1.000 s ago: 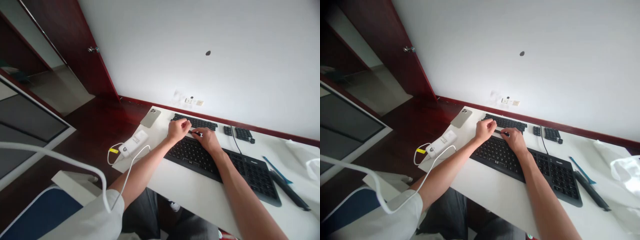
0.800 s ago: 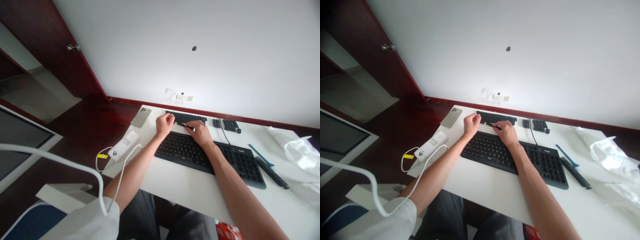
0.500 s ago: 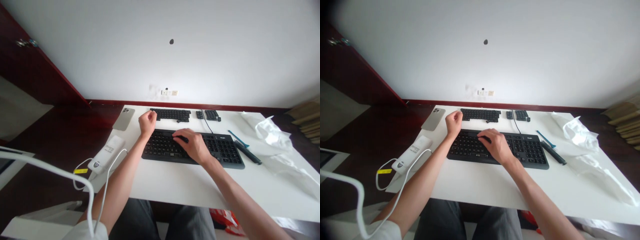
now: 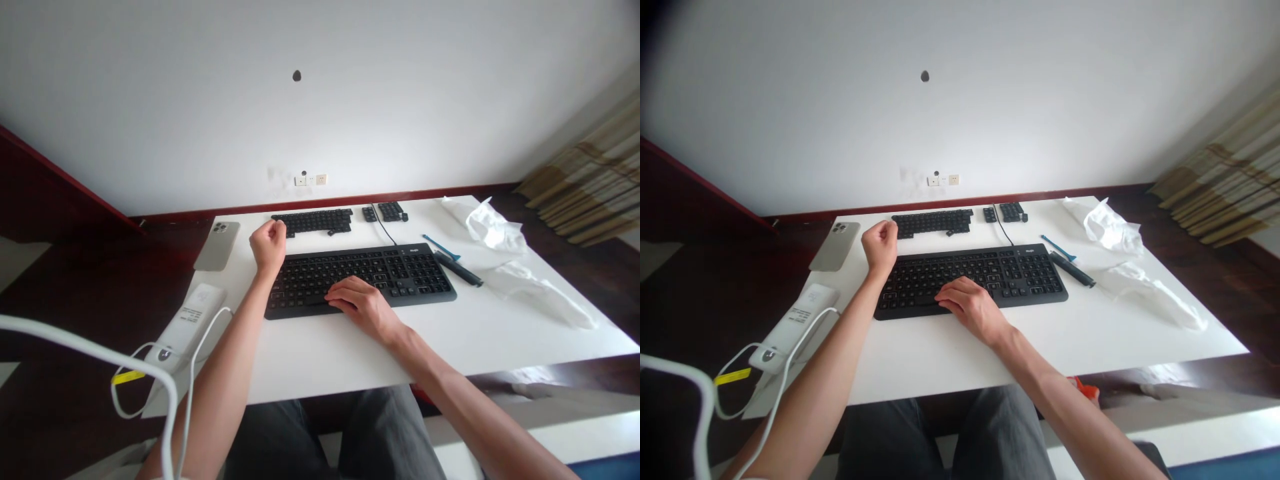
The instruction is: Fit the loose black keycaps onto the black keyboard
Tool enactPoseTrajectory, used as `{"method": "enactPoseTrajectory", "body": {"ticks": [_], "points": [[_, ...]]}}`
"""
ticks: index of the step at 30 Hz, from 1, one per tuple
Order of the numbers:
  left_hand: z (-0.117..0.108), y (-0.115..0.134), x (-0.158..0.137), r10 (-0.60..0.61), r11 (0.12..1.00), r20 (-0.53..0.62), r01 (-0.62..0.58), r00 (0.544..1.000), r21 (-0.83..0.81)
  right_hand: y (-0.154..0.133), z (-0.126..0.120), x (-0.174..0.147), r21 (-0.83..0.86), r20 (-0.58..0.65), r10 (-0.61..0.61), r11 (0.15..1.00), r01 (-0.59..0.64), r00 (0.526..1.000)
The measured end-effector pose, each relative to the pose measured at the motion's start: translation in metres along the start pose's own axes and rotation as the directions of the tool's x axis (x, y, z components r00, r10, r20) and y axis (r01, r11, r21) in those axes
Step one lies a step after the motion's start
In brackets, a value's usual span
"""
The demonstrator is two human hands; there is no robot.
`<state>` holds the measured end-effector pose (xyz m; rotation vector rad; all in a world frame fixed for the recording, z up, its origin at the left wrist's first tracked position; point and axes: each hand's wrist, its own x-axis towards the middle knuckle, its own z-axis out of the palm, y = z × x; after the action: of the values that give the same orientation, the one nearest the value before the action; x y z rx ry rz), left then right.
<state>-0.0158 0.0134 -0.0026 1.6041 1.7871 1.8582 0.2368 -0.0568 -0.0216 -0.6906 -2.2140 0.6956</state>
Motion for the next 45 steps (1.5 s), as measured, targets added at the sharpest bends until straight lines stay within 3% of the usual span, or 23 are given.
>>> {"method": "enactPoseTrajectory", "body": {"ticks": [6, 9, 14, 18, 21, 30, 38, 45], "points": [[0.005, -0.002, -0.002, 0.06, 0.998, 0.039, -0.061, 0.997, 0.015, 0.0, 0.001, 0.001, -0.036, 0.015, -0.012, 0.999, 0.013, 1.0], [0.008, -0.001, -0.004, 0.11, 0.993, 0.072, -0.113, 0.991, 0.04, 0.002, -0.009, 0.005, -0.065, 0.111, -0.072, 0.995, 0.079, 0.991], [0.009, 0.002, -0.004, 0.146, 0.983, 0.082, -0.154, 0.986, 0.098, 0.004, -0.035, 0.03, -0.065, 0.395, -0.124, 0.985, 0.162, 0.91], [0.009, 0.002, -0.004, 0.138, 0.98, 0.094, -0.149, 0.986, 0.128, 0.0, -0.046, 0.052, -0.089, 0.54, -0.072, 0.986, 0.142, 0.838], [0.009, 0.002, -0.004, 0.126, 0.98, 0.102, -0.139, 0.987, 0.14, -0.003, -0.045, 0.056, -0.137, 0.562, -0.037, 0.981, 0.137, 0.826], [0.012, 0.003, -0.005, 0.133, 0.977, 0.12, -0.15, 0.984, 0.148, -0.004, -0.043, 0.053, -0.164, 0.529, -0.023, 0.978, 0.129, 0.849], [0.012, 0.004, -0.007, 0.191, 0.96, 0.206, -0.227, 0.96, 0.165, -0.019, -0.047, 0.09, -0.251, 0.709, 0.051, 0.95, 0.184, 0.704], [0.015, 0.002, -0.006, 0.209, 0.937, 0.233, -0.263, 0.95, 0.23, -0.033, -0.044, 0.099, -0.343, 0.742, 0.116, 0.912, 0.225, 0.66]]}}
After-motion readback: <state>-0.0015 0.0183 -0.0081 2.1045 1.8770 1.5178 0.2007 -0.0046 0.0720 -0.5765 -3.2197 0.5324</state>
